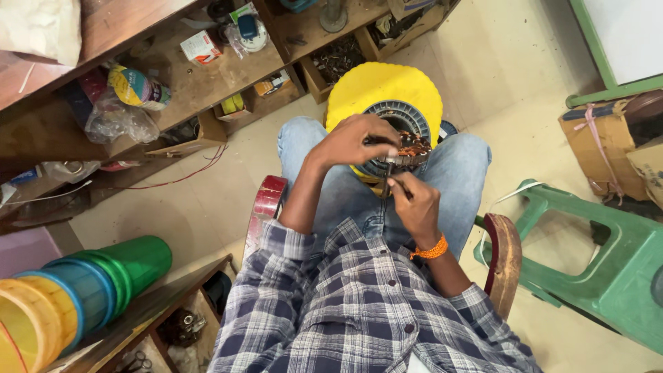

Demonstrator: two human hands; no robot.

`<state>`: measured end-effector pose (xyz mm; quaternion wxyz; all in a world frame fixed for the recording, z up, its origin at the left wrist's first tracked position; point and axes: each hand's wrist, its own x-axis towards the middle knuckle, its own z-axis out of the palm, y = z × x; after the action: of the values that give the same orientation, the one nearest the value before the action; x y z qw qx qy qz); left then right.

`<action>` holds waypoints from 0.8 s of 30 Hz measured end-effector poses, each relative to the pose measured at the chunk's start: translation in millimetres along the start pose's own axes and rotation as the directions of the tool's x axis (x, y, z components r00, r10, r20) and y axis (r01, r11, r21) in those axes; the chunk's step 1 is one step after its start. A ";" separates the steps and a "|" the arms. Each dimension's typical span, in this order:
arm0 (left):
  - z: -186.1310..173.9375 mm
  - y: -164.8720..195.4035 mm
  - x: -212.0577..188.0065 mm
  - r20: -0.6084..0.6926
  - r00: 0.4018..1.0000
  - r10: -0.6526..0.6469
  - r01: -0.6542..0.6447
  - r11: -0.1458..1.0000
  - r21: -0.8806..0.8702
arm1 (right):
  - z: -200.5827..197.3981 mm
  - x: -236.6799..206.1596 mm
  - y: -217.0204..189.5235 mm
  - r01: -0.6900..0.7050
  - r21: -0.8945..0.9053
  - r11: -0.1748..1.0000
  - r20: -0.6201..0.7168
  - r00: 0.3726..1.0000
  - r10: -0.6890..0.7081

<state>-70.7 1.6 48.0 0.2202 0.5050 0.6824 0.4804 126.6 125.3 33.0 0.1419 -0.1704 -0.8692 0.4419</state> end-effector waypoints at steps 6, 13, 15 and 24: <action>36.0 29.9 -23.6 -0.209 0.978 0.017 0.051 0.947 0.316 | -23.1 -7.2 26.8 0.026 0.012 1.000 -0.080 0.996 -0.025; 55.2 17.3 -29.5 -0.349 0.927 0.133 0.010 0.926 0.378 | -75.9 19.8 10.8 0.150 -0.052 0.987 -0.069 0.986 -0.154; 57.8 16.2 -30.6 -0.362 0.919 0.156 0.003 0.915 0.403 | -77.7 35.7 5.4 0.208 -0.098 0.973 -0.032 0.977 -0.212; 59.6 29.9 -25.8 -0.420 0.903 0.093 0.087 0.917 0.389 | -39.5 88.4 7.0 0.254 -0.033 0.967 -0.021 0.967 -0.255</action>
<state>0.5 5.0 43.2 -0.0438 0.4218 0.7965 0.4310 63.7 194.8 58.3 0.2057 -0.0652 -0.8885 0.4049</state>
